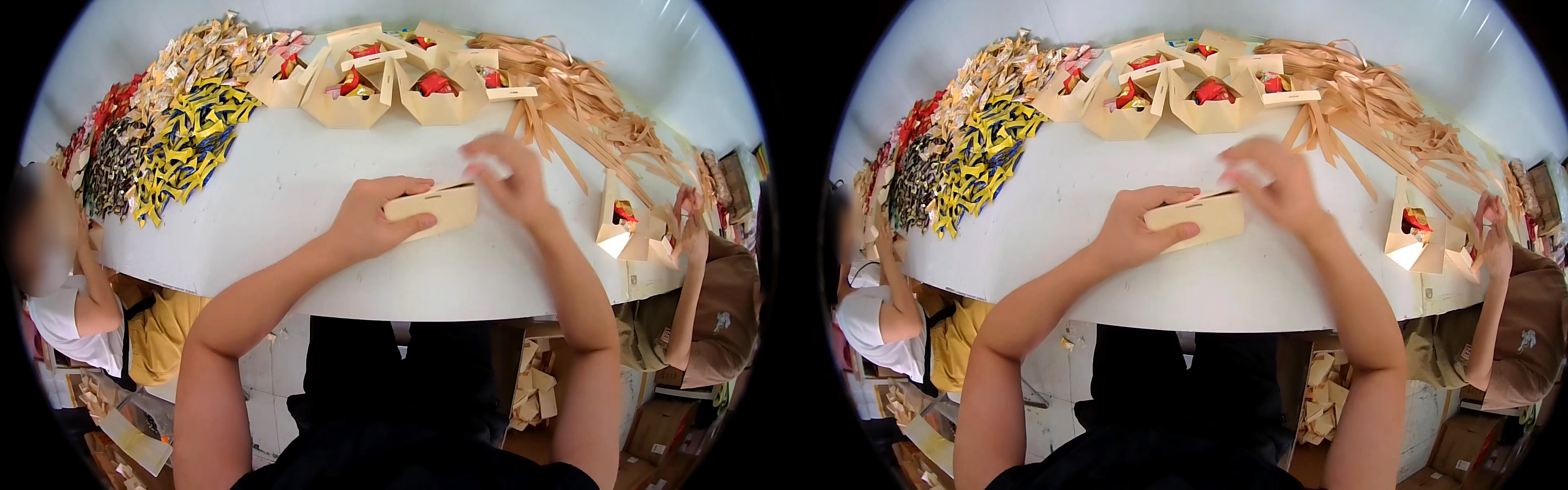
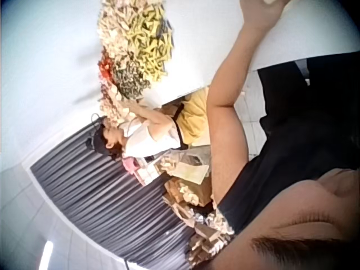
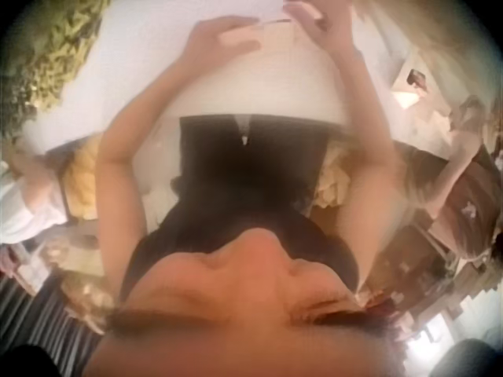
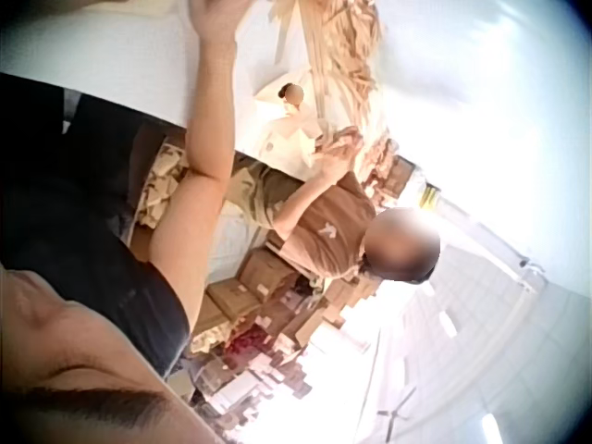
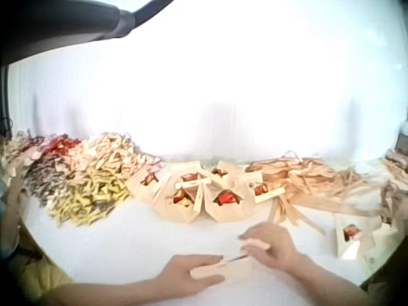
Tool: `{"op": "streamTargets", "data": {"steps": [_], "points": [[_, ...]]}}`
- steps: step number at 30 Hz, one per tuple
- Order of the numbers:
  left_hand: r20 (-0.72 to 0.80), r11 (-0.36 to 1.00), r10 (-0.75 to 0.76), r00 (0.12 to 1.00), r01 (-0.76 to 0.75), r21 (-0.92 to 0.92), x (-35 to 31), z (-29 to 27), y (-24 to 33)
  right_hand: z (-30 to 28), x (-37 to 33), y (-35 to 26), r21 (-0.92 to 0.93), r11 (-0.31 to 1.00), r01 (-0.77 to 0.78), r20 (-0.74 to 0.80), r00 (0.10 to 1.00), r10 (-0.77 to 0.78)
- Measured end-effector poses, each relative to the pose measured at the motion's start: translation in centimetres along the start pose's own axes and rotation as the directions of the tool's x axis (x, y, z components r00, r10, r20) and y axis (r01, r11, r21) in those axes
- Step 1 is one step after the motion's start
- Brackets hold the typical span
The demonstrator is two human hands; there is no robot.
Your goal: The person assembles small wooden gift boxes by inserting a wrapped item into the base and securing it with a ribbon. They pick up a box, place a wrapped item inside, and then tie a ribbon around the box to close it. The finished boxes are placed on the table.
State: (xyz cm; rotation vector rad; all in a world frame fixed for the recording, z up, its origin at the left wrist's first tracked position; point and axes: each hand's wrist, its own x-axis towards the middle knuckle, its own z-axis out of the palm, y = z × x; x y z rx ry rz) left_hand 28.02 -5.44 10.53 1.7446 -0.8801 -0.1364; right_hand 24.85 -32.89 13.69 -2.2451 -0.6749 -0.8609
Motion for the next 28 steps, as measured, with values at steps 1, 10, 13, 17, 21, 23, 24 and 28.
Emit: {"op": "streamTargets", "data": {"steps": [1, 10, 13, 17, 21, 23, 24, 28], "points": [[-0.027, 0.999, -0.037, 0.999, 0.037, -0.014, -0.2, -0.1, -0.2, -1.6, 0.6, 1.3, -0.058, 0.998, 0.006, -0.052, 0.999, -0.009], [-0.070, 0.995, -0.095, 0.993, 0.095, -0.006, 1.0, -1.2, -0.5, -5.5, -1.9, 8.0, -0.359, 0.927, -0.114, 0.218, 0.955, 0.201], [-0.121, 0.998, -0.067, 0.990, 0.067, 0.003, 1.1, -1.4, -0.4, -3.5, -1.3, 7.3, -0.399, 0.904, -0.153, 0.119, 0.969, 0.216], [-0.186, 0.997, -0.077, 0.980, 0.074, -0.023, 1.1, -1.1, -1.4, -0.5, 0.0, 1.8, 0.027, 0.942, -0.335, -0.126, 0.933, 0.336], [-0.251, 0.997, -0.019, 0.968, 0.037, 0.067, 1.0, -0.1, -1.6, 3.0, -0.4, -5.4, 0.451, 0.704, -0.549, 0.077, 0.809, 0.582], [-0.272, 0.997, -0.015, 0.962, 0.036, 0.070, 0.8, 0.2, -1.6, 3.7, -0.6, -7.5, 0.506, 0.447, -0.738, 0.294, 0.634, 0.715], [-0.280, 0.998, -0.034, 0.959, 0.048, 0.045, 0.9, 0.5, -1.4, 3.8, -1.0, -7.3, 0.520, 0.399, -0.755, 0.301, 0.600, 0.741], [-0.295, 0.997, -0.058, 0.954, 0.073, 0.038, 0.9, 0.9, -1.3, 4.3, -1.3, -6.3, 0.545, 0.265, -0.795, 0.335, 0.497, 0.800]]}}
